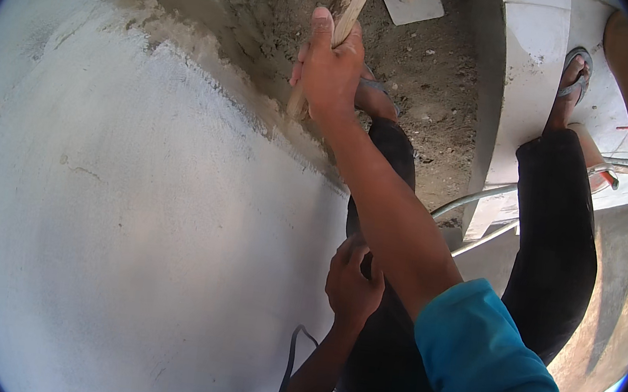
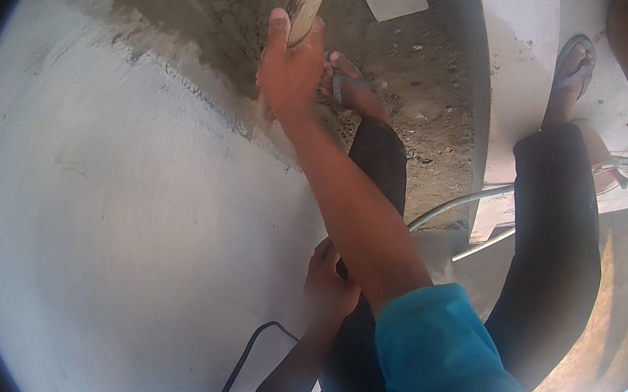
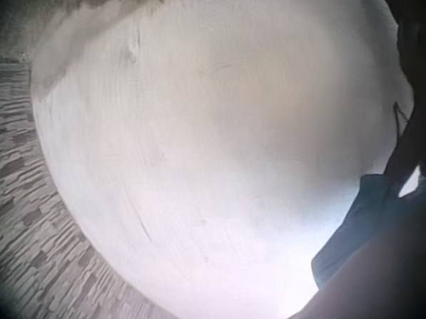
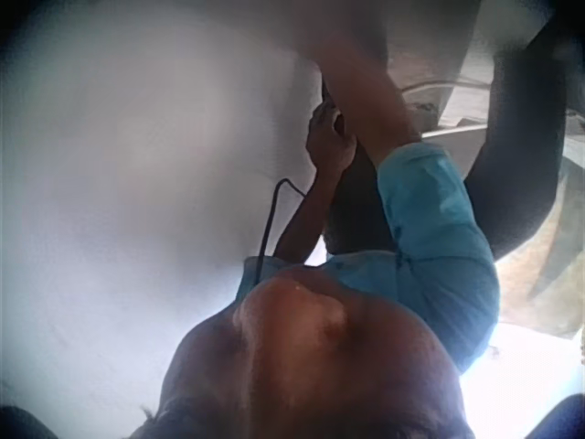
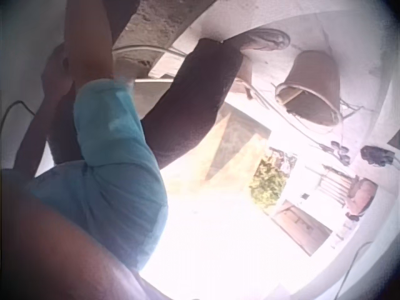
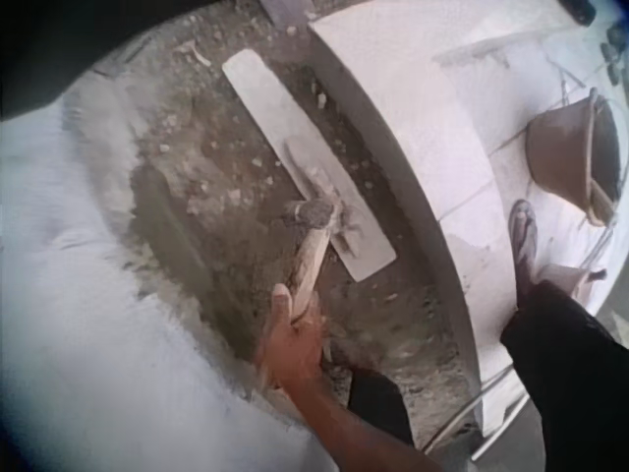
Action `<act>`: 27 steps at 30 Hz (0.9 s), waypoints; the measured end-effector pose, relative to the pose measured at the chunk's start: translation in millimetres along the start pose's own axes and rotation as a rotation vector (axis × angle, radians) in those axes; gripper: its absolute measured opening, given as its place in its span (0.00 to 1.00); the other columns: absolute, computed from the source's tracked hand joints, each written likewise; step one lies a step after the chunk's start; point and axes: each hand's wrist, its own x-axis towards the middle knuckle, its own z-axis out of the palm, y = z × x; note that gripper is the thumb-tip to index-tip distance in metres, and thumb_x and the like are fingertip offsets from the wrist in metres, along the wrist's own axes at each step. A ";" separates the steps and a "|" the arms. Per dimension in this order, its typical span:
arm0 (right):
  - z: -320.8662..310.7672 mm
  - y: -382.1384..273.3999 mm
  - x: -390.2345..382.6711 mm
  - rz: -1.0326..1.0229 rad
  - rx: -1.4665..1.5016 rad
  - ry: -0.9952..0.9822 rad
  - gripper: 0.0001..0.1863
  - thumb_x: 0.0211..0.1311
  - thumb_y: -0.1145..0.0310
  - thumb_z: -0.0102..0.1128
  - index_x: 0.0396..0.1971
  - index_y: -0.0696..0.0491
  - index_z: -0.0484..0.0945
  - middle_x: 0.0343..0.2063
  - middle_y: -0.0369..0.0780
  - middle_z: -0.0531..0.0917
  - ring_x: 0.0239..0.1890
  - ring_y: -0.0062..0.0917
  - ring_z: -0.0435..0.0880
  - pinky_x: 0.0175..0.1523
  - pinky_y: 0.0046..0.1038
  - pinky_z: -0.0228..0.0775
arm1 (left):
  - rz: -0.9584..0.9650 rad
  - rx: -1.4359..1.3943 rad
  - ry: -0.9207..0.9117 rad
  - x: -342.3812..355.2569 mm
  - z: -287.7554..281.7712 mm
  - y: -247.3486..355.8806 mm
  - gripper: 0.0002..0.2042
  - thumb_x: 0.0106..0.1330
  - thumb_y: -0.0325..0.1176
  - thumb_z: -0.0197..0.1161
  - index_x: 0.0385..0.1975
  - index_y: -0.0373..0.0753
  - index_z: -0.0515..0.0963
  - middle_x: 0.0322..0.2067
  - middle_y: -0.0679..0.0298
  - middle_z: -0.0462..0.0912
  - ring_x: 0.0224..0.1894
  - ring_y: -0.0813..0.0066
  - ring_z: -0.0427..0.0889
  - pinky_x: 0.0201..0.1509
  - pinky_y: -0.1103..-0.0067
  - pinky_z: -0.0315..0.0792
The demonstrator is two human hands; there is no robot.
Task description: The person scoops wet cement from a bucket using a trowel and applies it to a floor edge, smoothing it with a straight wooden plank. The person repeatedly scoops and spreads the cement along the same area.
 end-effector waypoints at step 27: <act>2.0 34.3 14.1 -0.077 -0.023 0.095 0.23 0.72 0.52 0.55 0.43 0.62 0.70 0.16 0.39 0.75 0.12 0.23 0.75 0.17 0.29 0.68 | 0.043 -0.071 -0.025 13.8 -15.1 -11.7 0.11 0.62 0.35 0.67 0.44 0.42 0.82 0.54 0.58 0.80 0.55 0.56 0.81 0.57 0.67 0.76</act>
